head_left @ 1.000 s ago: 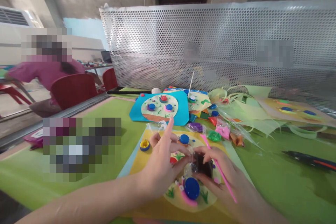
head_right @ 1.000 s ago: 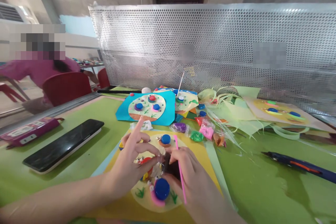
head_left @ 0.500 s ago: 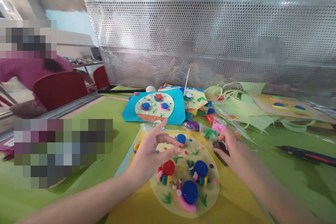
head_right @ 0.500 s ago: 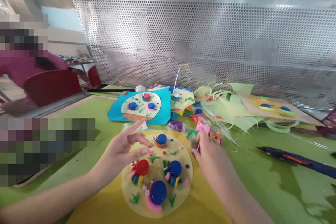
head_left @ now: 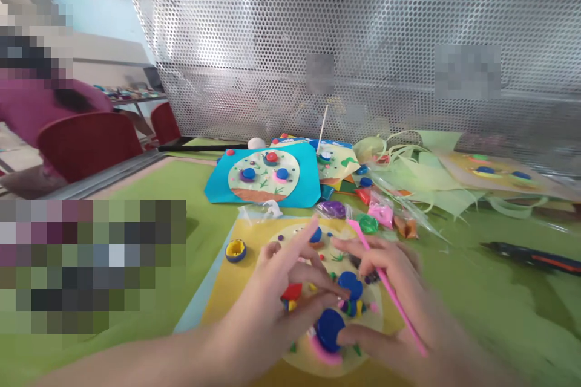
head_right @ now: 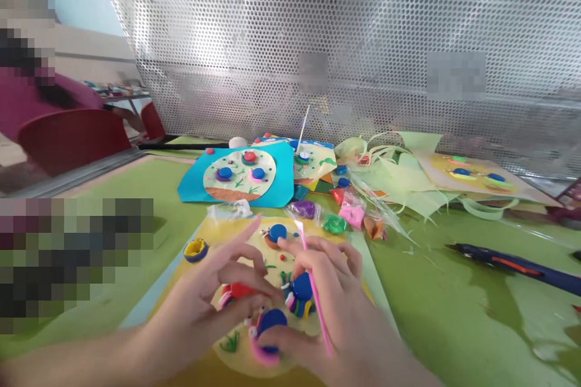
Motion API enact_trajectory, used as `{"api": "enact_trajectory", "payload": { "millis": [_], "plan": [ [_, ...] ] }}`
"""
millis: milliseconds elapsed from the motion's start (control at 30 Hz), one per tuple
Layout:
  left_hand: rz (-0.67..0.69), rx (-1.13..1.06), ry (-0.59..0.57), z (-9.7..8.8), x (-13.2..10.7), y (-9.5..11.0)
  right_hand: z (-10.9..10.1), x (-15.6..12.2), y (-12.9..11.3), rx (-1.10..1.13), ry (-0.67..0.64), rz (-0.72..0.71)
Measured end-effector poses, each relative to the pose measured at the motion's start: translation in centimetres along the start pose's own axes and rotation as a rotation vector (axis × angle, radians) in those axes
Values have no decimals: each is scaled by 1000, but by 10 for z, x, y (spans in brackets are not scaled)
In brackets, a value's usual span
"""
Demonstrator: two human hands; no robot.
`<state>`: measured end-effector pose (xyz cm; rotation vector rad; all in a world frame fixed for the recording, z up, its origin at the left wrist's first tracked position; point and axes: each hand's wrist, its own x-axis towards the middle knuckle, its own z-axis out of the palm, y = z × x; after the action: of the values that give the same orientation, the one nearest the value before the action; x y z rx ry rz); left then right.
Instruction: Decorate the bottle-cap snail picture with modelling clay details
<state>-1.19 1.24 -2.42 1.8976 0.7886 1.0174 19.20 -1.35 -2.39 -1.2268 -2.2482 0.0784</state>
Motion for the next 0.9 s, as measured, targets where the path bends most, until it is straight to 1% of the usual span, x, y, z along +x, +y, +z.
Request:
{"api": "enact_trajectory", "payload": {
  "millis": [67,133,200,233,400,467,533,633,733,800,900],
  "plan": [
    [98,91,-46,3,-4,0,-1,0,0,51,-8,14],
    [182,185,-56,5,-7,1,-1,2,0,81,1,36],
    [236,255,-48,4,-8,3,-2,4,0,97,11,65],
    [256,294,-61,4,-9,5,-1,4,0,102,20,73],
    [315,412,-236,1,-8,17,1,5,-4,142,37,73],
    [365,458,-278,1,-7,20,-2,6,-3,160,30,66],
    [400,515,-267,1,-7,21,-6,7,-1,161,43,77],
    [415,590,-192,3,-8,20,-11,10,0,133,68,83],
    [479,686,-210,5,-7,20,-12,12,-3,115,3,36],
    [529,738,-209,5,-5,21,-11,13,-4,124,-8,40],
    [551,762,-119,5,-3,22,-12,15,-4,143,50,108]
  ]
}}
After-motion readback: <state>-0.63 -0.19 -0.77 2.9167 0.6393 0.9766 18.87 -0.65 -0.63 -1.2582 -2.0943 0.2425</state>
